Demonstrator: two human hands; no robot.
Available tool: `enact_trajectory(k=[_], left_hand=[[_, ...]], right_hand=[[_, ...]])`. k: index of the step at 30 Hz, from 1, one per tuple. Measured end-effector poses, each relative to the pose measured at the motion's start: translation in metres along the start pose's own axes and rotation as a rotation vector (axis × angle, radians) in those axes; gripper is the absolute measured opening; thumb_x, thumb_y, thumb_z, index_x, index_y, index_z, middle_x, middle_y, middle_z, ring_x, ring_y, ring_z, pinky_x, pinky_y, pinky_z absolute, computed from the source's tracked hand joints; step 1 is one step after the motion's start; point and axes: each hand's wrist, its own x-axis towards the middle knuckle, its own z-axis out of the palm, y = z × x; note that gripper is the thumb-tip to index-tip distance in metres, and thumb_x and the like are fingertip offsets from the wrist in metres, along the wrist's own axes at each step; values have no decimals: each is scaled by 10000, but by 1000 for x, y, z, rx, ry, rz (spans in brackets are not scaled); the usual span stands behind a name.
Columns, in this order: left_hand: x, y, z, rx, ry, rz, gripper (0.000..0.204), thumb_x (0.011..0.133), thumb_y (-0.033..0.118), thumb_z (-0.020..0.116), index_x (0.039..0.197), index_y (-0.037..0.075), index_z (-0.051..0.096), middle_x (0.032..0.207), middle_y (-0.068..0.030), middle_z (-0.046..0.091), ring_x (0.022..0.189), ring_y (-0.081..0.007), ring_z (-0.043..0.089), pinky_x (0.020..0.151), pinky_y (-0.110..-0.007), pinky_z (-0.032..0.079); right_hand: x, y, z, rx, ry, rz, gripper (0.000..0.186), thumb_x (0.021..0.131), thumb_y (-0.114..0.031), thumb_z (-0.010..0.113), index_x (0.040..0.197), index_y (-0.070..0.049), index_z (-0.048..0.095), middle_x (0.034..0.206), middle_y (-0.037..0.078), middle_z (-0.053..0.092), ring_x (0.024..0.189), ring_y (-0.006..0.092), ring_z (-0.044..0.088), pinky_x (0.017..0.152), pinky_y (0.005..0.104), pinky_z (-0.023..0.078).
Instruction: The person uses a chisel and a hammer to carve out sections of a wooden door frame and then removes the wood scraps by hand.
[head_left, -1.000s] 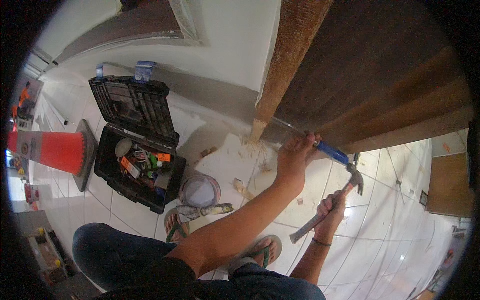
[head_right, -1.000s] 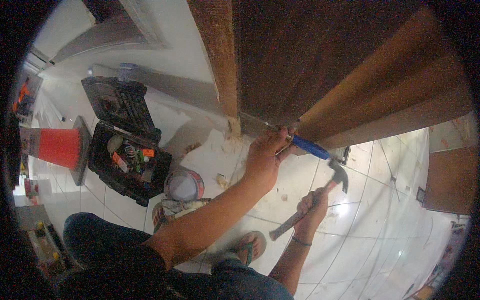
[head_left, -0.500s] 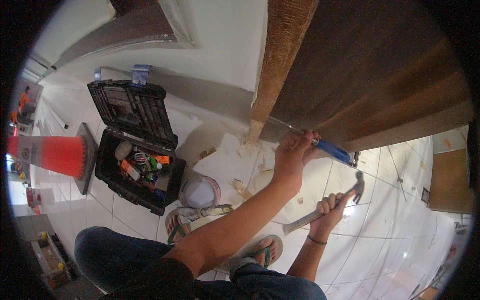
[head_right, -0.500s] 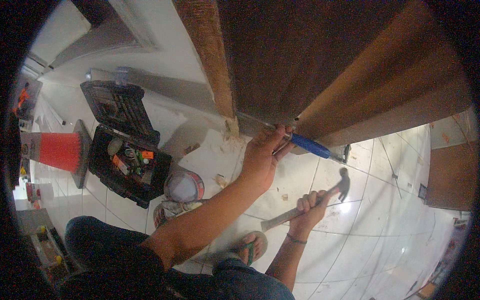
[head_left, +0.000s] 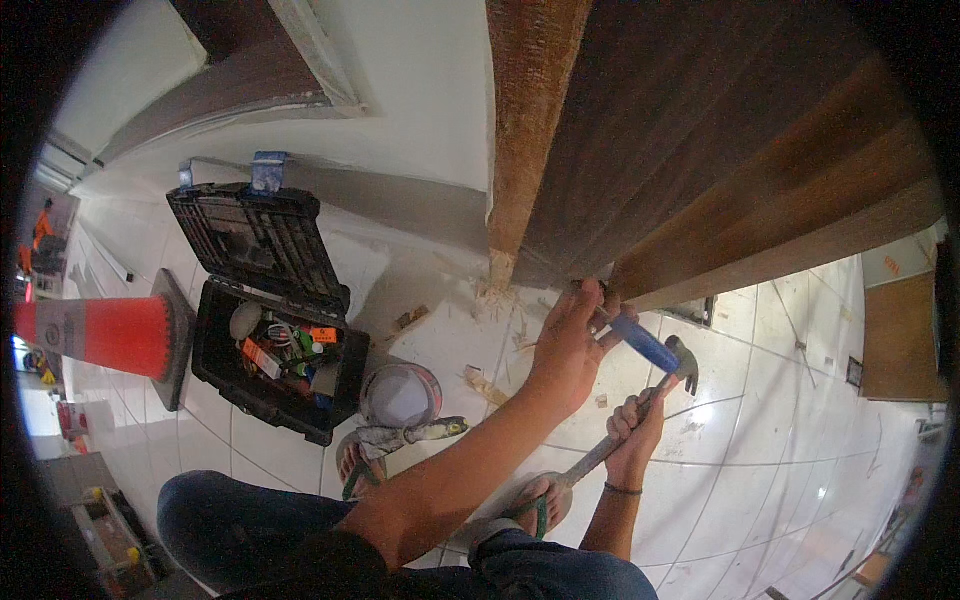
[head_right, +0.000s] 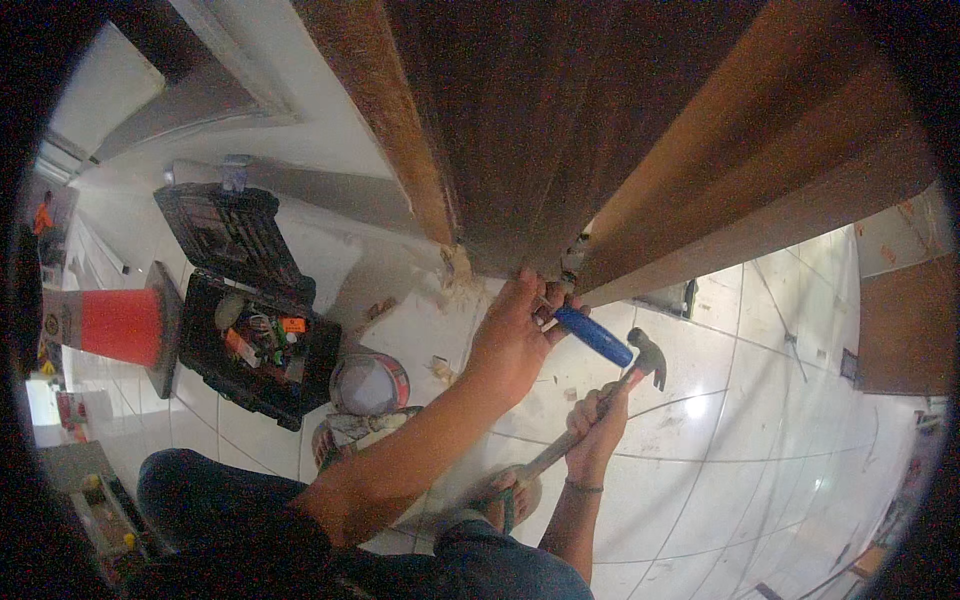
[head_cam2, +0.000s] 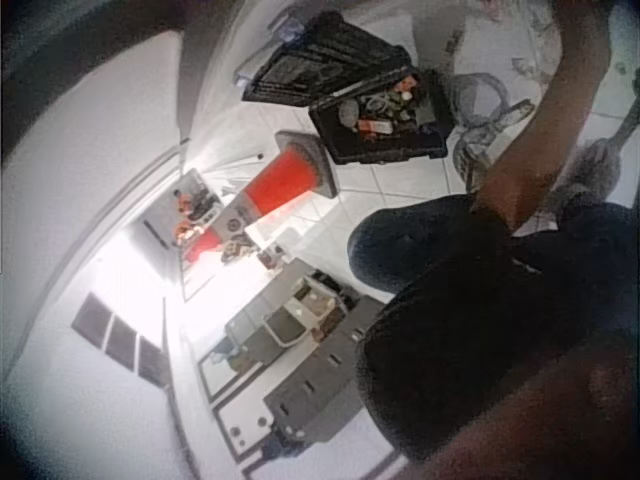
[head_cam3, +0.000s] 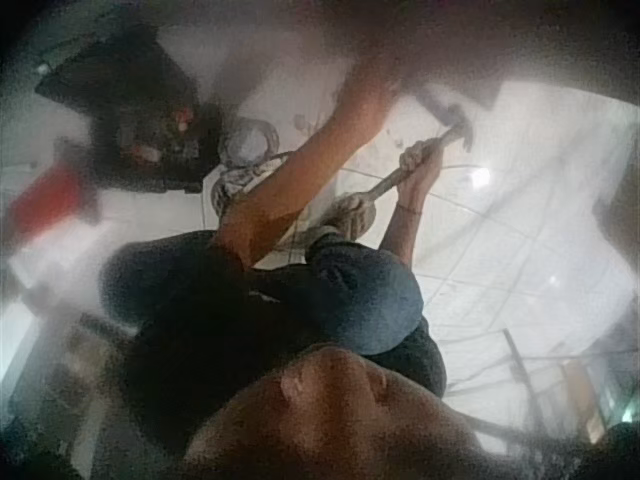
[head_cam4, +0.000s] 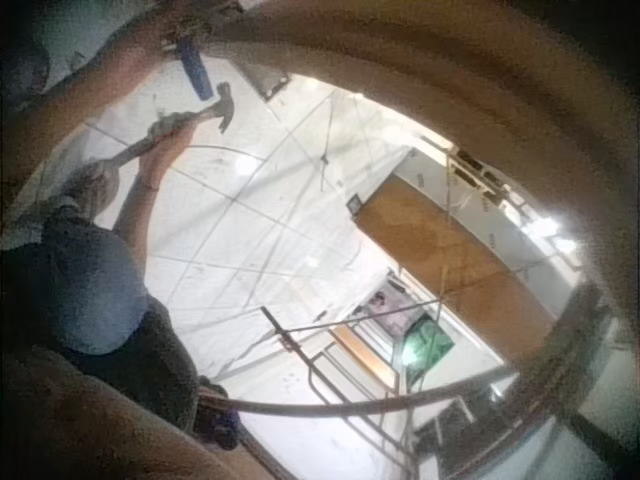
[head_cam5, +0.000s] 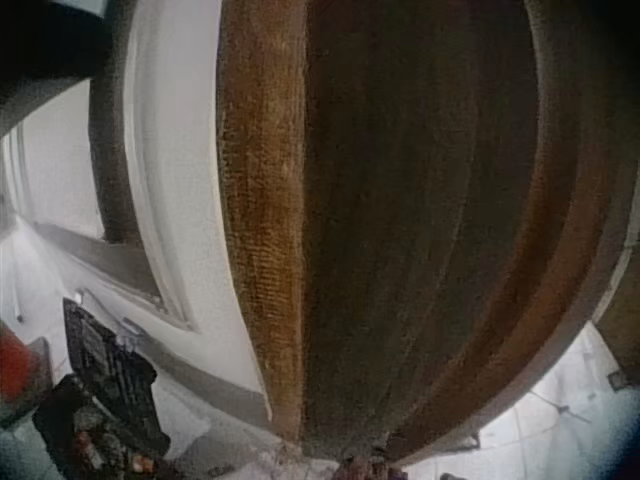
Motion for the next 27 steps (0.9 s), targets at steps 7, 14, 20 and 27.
enact_trajectory(k=[7, 14, 20, 27], left_hand=[[-1, 14, -5, 3, -4, -57, 271, 961, 358, 588, 869, 122, 490, 861, -41, 533, 929, -255, 588, 964, -481, 480], [-7, 58, -18, 46, 55, -58, 283, 959, 366, 590, 908, 106, 489, 873, -56, 544, 971, -267, 602, 946, -457, 491], [-31, 136, -66, 55, 5, -85, 403, 939, 450, 596, 1032, 68, 505, 921, -69, 560, 993, -250, 612, 932, -426, 484], [-43, 232, -146, 50, -33, -169, 353, 949, 448, 589, 1015, 105, 541, 1020, -47, 588, 1056, -198, 607, 947, -405, 448]], right_hand=[[2, 15, -1, 11, -39, 47, 322, 991, -451, 478, 863, -157, 459, 565, -61, 310, 426, 49, 255, 366, 209, 195], [6, 65, 4, -335, -35, 81, 371, 997, -471, 454, 783, -169, 434, 567, -57, 339, 440, 59, 305, 396, 210, 258], [-28, 206, 0, -981, -137, -262, 542, 1005, -511, 410, 893, -6, 573, 698, 34, 525, 553, 152, 467, 525, 316, 408], [-55, 308, 54, -1514, -199, -296, 379, 921, -309, 548, 1099, 23, 595, 1109, 214, 644, 931, 220, 610, 736, 333, 477]])
